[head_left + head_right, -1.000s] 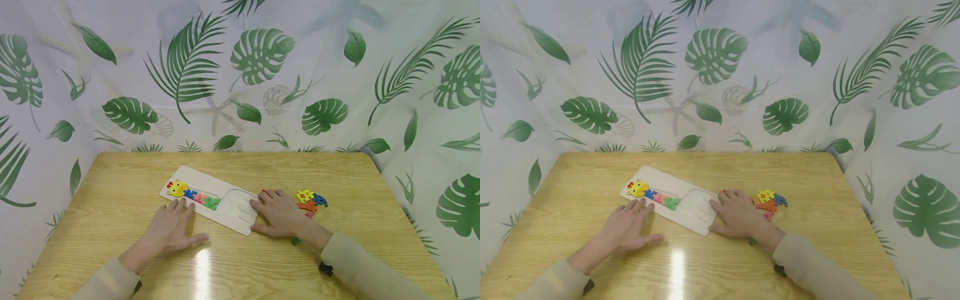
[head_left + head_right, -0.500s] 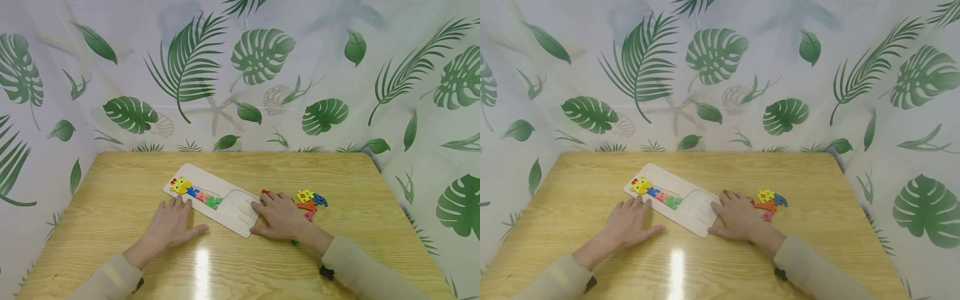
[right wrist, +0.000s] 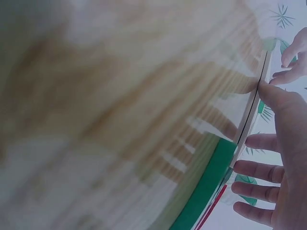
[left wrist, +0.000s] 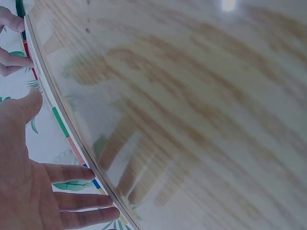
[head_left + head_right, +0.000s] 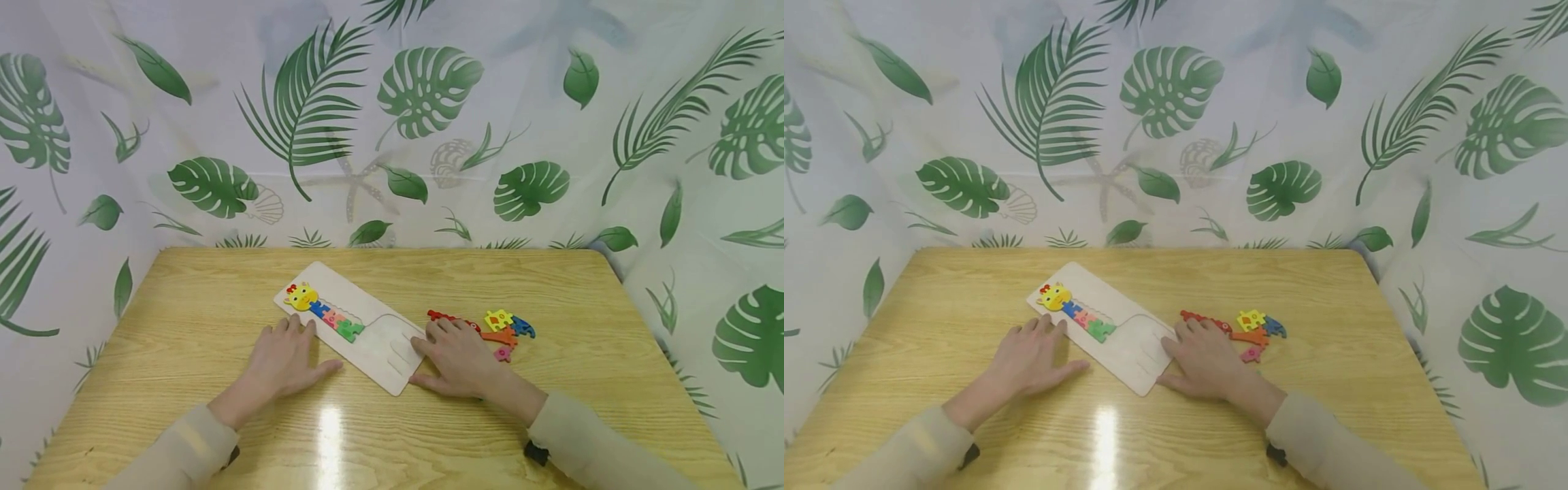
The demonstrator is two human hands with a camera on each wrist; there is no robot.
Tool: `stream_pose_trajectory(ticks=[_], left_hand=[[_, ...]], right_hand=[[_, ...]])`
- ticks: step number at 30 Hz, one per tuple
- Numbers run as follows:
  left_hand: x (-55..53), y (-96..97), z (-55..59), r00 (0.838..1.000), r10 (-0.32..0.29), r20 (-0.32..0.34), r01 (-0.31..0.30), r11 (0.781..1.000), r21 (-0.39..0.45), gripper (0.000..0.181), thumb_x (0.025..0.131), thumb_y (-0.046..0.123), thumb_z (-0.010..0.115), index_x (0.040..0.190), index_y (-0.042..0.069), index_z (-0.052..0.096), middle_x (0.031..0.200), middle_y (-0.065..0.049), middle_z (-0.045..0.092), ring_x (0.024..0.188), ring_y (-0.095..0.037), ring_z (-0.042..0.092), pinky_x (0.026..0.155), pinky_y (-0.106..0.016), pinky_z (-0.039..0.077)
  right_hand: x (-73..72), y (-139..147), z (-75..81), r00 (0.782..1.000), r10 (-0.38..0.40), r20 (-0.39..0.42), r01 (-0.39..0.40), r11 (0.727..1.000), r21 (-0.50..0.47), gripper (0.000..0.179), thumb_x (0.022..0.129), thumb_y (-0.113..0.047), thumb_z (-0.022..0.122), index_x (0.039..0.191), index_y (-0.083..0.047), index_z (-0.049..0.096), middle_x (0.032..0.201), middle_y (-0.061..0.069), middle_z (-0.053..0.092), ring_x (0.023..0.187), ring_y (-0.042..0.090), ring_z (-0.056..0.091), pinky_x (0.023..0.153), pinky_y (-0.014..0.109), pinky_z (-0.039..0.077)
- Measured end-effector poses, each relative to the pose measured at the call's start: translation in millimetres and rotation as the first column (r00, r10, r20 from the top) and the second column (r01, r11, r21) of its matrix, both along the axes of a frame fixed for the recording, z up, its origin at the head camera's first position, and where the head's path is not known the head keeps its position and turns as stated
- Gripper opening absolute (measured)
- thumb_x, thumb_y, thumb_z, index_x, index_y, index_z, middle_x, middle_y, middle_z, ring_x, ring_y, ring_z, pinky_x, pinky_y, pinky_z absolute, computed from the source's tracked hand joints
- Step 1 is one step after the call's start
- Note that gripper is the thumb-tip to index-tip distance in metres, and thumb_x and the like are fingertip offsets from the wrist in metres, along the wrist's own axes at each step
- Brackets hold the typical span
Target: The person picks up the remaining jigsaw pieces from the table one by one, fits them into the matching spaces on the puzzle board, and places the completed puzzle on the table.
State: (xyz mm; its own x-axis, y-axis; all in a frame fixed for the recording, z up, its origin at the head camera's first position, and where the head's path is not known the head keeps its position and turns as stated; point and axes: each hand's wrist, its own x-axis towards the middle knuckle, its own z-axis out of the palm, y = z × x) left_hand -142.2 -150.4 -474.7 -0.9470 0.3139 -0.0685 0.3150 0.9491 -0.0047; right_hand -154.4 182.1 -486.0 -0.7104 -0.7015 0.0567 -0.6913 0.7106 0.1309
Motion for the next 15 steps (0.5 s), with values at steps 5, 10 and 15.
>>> stream_pose_trajectory(ticks=[5,10,15], left_hand=[[-3.7,3.2,0.3,1.0,0.003,0.008,-0.003,1.0,0.005,0.098,0.09,0.084,0.053,0.137,-0.001,0.063,0.133,-0.028,0.065,0.115,-0.042,0.065,0.093,-0.057,0.057],[-6.9,5.7,0.7,1.0,0.005,0.017,-0.005,1.0,-0.01,0.099,0.09,0.084,0.052,0.139,-0.001,0.061,0.136,-0.029,0.064,0.119,-0.043,0.065,0.096,-0.058,0.056],[-7.6,7.8,2.6,1.0,0.008,0.028,-0.007,1.0,-0.018,0.1,0.09,0.084,0.052,0.142,-0.001,0.059,0.142,-0.03,0.061,0.124,-0.045,0.064,0.098,-0.059,0.056]], right_hand=[[2.9,-1.0,1.3,1.0,0.0,0.004,0.0,1.0,-0.003,0.056,0.093,-0.073,0.062,0.119,-0.023,0.069,0.105,0.004,0.065,0.104,0.025,0.062,0.094,0.047,0.056],[6.0,-1.8,0.5,1.0,0.007,-0.01,-0.007,1.0,-0.012,0.051,0.094,-0.07,0.063,0.112,-0.023,0.068,0.099,0.002,0.064,0.1,0.024,0.062,0.091,0.044,0.056],[10.1,-2.7,0.1,1.0,0.007,-0.013,-0.007,1.0,0.001,0.05,0.095,-0.069,0.063,0.112,-0.022,0.067,0.105,0.004,0.066,0.105,0.025,0.062,0.091,0.044,0.056]])
